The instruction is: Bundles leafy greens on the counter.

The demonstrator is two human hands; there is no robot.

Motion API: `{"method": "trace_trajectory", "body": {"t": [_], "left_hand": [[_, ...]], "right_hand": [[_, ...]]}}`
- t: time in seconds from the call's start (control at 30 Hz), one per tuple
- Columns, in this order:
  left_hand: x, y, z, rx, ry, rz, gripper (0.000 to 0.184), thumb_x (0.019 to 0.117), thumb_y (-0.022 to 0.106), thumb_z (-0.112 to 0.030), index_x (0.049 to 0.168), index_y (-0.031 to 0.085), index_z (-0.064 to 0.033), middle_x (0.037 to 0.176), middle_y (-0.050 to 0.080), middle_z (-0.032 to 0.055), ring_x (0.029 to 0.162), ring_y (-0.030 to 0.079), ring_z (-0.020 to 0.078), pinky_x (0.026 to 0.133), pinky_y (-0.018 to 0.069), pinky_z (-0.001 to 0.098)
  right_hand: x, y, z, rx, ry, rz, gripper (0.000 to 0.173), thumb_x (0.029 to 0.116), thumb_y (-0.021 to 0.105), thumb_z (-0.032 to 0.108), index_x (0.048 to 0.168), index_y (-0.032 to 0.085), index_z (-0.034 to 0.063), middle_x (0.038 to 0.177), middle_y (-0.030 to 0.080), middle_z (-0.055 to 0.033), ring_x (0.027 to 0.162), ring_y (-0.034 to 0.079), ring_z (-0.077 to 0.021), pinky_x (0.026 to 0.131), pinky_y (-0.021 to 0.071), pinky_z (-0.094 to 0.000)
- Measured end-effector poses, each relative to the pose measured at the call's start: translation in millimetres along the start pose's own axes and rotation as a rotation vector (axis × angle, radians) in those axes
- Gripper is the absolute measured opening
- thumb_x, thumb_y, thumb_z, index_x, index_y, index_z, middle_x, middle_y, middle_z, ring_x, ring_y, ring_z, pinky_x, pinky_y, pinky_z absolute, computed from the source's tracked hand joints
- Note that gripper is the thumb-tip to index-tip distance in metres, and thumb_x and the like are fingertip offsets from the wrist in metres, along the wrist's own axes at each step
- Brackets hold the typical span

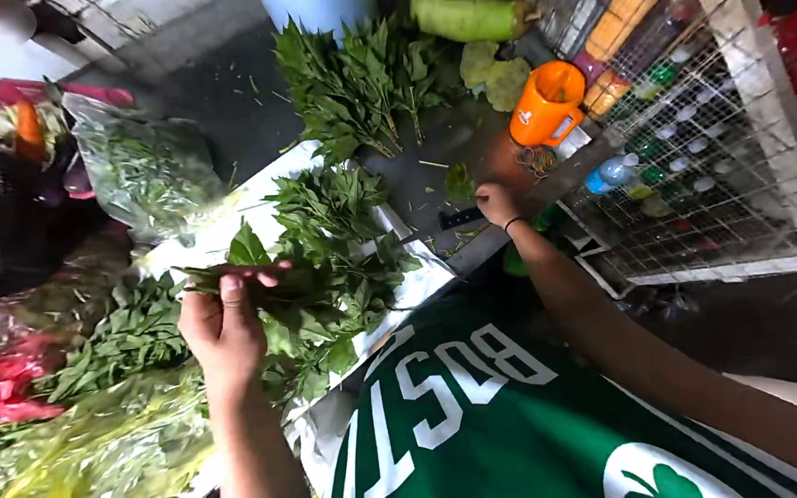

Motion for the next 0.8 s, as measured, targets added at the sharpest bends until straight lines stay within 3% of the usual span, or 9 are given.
{"method": "trace_trajectory", "body": {"t": [0.1,0.17,0.23,0.37,0.47,0.57,0.6,0.7,0.8], "left_hand": [[7,-2,-7,0.059,-0.056,-0.095,0.019,0.1106,0.045,-0.023,0.124,0.055,-0.0134,0.101,0.071,-0.0037,0.091,0.071,0.0155,0.088,0.0617,0.0418],[7,5,5,0.002,-0.261,-0.212,0.016,0.1106,0.044,-0.025,0.12,0.054,-0.015,0.086,0.064,-0.0092,0.074,0.065,0.0077,0.074,0.06,0.0318],[10,12,30,-0.065,-0.428,-0.26,0.017,0.1105,0.039,-0.023,0.112,0.053,-0.0129,0.073,0.055,-0.0088,0.062,0.057,0.0065,0.062,0.0553,0.0293],[9,39,76,-0.296,-0.617,-0.142,0.031,0.1085,0.029,-0.027,0.096,0.054,-0.0133,0.068,0.049,-0.0053,0.056,0.047,0.0071,0.053,0.0438,0.0252],[9,55,79,-0.414,-0.664,-0.061,0.035,0.1024,0.026,-0.032,0.101,0.056,-0.0146,0.072,0.053,-0.0056,0.059,0.05,0.0068,0.055,0.0456,0.025],[9,58,75,-0.39,-0.646,-0.009,0.034,0.1087,0.027,-0.027,0.113,0.057,-0.0107,0.083,0.06,-0.0025,0.071,0.058,0.0095,0.067,0.0534,0.0288],[10,60,73,-0.343,-0.643,0.021,0.033,0.1103,0.027,-0.026,0.113,0.056,-0.0107,0.082,0.057,-0.0028,0.07,0.056,0.0091,0.066,0.0516,0.0283],[12,71,66,-0.125,-0.65,0.14,0.034,0.113,0.025,-0.025,0.112,0.054,-0.0085,0.078,0.055,-0.0001,0.065,0.053,0.0101,0.061,0.0489,0.0276],[15,83,75,-0.006,-0.671,0.235,0.034,0.1138,0.028,-0.025,0.113,0.055,-0.0041,0.08,0.06,0.0031,0.068,0.059,0.0118,0.065,0.0534,0.0297]], "right_hand": [[8,8,4,-0.083,-0.204,0.16,0.031,0.0902,0.073,0.018,0.118,0.073,0.004,0.117,0.071,-0.0199,0.113,0.067,-0.0358,0.102,0.0507,-0.0589],[1,33,19,-0.179,-0.39,0.282,0.039,0.0863,0.082,0.027,0.117,0.072,0.0057,0.118,0.069,-0.0191,0.116,0.064,-0.0363,0.106,0.0467,-0.0597],[-2,54,27,-0.359,-0.483,0.29,0.047,0.0837,0.085,0.037,0.123,0.071,0.0159,0.125,0.068,-0.0149,0.122,0.061,-0.0377,0.106,0.0442,-0.0662],[12,66,25,-0.322,-0.428,0.358,0.041,0.0741,0.091,0.024,0.106,0.071,0.0074,0.11,0.067,-0.0216,0.105,0.065,-0.0442,0.088,0.0527,-0.0694],[-4,53,39,-0.215,-0.322,0.4,0.035,0.0802,0.083,0.03,0.102,0.068,0.0084,0.094,0.068,-0.0204,0.089,0.067,-0.0418,0.076,0.052,-0.0693],[-27,42,62,0.025,-0.263,0.403,0.048,0.0891,0.074,0.033,0.132,0.064,0.0146,0.109,0.07,-0.0196,0.097,0.068,-0.0383,0.083,0.0525,-0.0675],[-36,39,78,0.13,-0.262,0.404,0.049,0.0918,0.071,0.034,0.135,0.063,0.0121,0.11,0.07,-0.0196,0.094,0.068,-0.0358,0.084,0.054,-0.0637],[-60,44,142,0.372,-0.3,0.447,0.03,0.0985,0.065,0.029,0.114,0.065,0.0029,0.084,0.068,-0.0134,0.069,0.066,-0.0246,0.068,0.0583,-0.0495],[-69,62,210,0.452,-0.401,0.437,0.025,0.0961,0.061,0.023,0.109,0.067,0.0026,0.081,0.065,-0.0112,0.07,0.063,-0.0228,0.067,0.0551,-0.0483]]}}
Point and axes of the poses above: each hand's wrist, its own x-axis towards the middle knuckle, its own y-axis out of the palm, z = x × y, the point moved 9 cm from there along x, towards the middle knuckle
